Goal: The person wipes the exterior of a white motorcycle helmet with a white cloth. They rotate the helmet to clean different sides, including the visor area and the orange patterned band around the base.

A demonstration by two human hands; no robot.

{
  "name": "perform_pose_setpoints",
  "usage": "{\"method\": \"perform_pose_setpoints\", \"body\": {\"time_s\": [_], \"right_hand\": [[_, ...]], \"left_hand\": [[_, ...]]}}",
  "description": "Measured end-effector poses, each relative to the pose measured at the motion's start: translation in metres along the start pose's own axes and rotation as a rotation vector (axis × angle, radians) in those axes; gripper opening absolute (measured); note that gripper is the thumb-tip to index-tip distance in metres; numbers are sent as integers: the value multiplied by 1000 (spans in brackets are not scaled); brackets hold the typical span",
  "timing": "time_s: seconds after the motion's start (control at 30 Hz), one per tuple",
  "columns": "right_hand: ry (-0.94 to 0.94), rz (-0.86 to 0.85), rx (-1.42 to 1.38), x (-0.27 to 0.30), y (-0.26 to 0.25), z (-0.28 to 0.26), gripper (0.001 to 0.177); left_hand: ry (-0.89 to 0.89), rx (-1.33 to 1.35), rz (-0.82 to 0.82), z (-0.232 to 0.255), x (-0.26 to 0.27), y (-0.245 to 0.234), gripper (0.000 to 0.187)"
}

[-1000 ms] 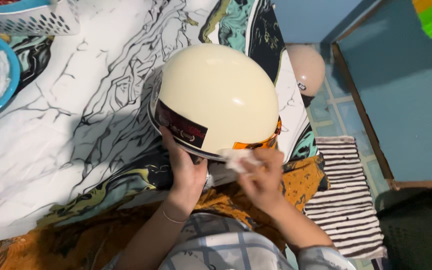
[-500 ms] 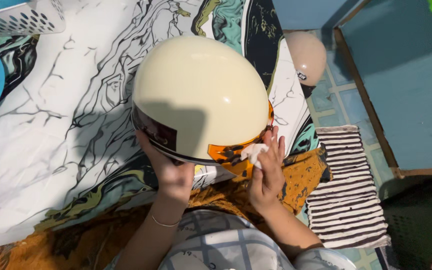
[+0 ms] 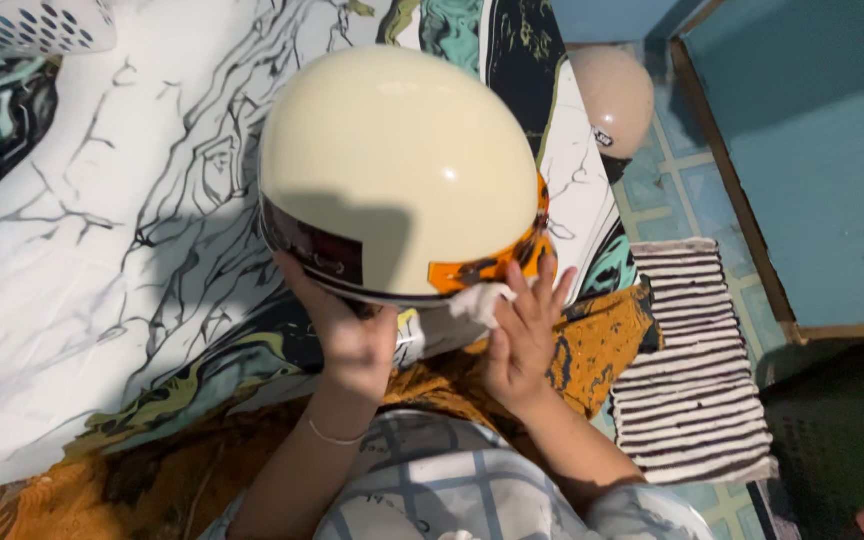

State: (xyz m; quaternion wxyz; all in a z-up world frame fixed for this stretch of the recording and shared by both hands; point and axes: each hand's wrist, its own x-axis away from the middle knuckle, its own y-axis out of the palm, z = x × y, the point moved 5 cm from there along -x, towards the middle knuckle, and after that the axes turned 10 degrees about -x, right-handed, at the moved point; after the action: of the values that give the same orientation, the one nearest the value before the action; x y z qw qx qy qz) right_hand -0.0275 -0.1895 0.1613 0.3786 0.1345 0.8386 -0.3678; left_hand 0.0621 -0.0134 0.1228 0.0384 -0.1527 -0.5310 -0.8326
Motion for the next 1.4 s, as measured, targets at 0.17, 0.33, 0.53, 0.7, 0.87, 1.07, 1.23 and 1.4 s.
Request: {"method": "perform_pose_setpoints", "body": {"time_s": [0.17, 0.33, 0.53, 0.7, 0.87, 1.07, 1.23, 1.4], "right_hand": [[281, 200, -301, -1, -10, 23, 40], [8, 21, -54, 5, 6, -4, 31], [117, 153, -139, 3, -11, 16, 34], [72, 125, -147, -2, -1, 2, 30], [-115, 230, -74, 2, 3, 3, 13], [379, 642, -809, 22, -17, 74, 28], [134, 403, -719, -2, -14, 37, 38], [77, 370, -568, -19, -9, 16, 42]], "left_hand": [[61, 11, -50, -6, -4, -1, 81], [53, 43, -53, -4, -5, 1, 79], [-17, 40, 38, 4, -1, -6, 75], [10, 86, -8, -6, -8, -7, 74], [-74, 111, 44, 2, -12, -20, 69], [-88, 78, 156, 19, -13, -30, 75], [-98, 25, 75, 23, -20, -30, 82], [-116, 55, -152, 20, -15, -21, 108]]}}
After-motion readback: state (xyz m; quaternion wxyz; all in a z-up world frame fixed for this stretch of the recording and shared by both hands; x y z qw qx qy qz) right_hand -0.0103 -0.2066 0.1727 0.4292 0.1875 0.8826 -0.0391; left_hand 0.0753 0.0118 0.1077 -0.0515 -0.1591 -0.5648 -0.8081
